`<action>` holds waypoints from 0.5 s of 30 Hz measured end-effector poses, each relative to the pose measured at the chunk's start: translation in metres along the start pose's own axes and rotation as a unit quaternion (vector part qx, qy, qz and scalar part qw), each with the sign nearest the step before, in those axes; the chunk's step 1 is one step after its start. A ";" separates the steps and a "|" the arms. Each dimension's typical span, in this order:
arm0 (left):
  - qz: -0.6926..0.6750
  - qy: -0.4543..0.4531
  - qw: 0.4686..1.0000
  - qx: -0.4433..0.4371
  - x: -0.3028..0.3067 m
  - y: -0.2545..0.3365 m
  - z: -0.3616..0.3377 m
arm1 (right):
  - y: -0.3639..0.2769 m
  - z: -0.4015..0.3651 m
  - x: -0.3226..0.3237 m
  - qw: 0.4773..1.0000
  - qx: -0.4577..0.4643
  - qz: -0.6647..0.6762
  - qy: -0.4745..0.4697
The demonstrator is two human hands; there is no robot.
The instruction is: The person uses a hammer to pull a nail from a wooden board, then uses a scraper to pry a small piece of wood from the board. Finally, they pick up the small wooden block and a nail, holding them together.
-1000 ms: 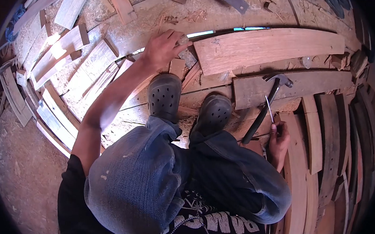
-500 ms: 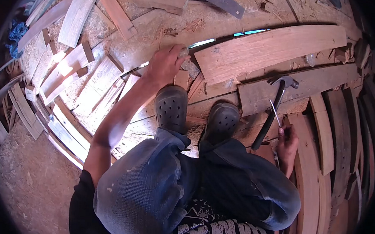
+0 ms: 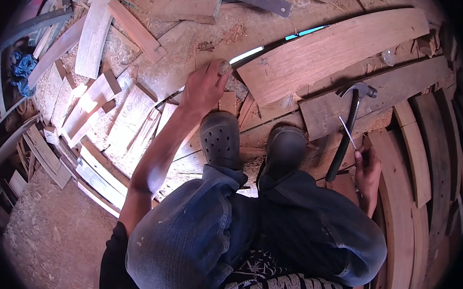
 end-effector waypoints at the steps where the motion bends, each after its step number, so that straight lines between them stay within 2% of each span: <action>1: 0.002 -0.002 1.000 -0.004 0.000 0.000 0.001 | 0.001 0.000 -0.001 1.000 -0.012 0.008 -0.005; 4: 0.030 -0.013 0.999 -0.032 0.000 0.002 0.000 | -0.009 -0.002 0.000 1.000 0.017 0.007 0.002; 7: 0.017 0.018 0.998 -0.050 0.012 0.008 0.002 | -0.007 -0.003 0.001 1.000 0.005 0.020 -0.001; 9: 0.014 0.032 0.999 -0.019 0.032 0.018 0.000 | -0.005 -0.003 0.002 1.000 0.001 0.017 -0.001; 15: 0.029 0.062 0.998 -0.002 0.103 0.059 0.002 | -0.006 -0.001 -0.002 1.000 -0.001 -0.006 -0.002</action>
Point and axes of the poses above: each hand's wrist, its own z-axis towards the middle knuckle, its own x-axis out of the back of the hand, y = z × x, the point moved 7 cm from there along z, towards the middle knuckle, and after that the axes turned 14 degrees about -x, right-handed, at the moved point
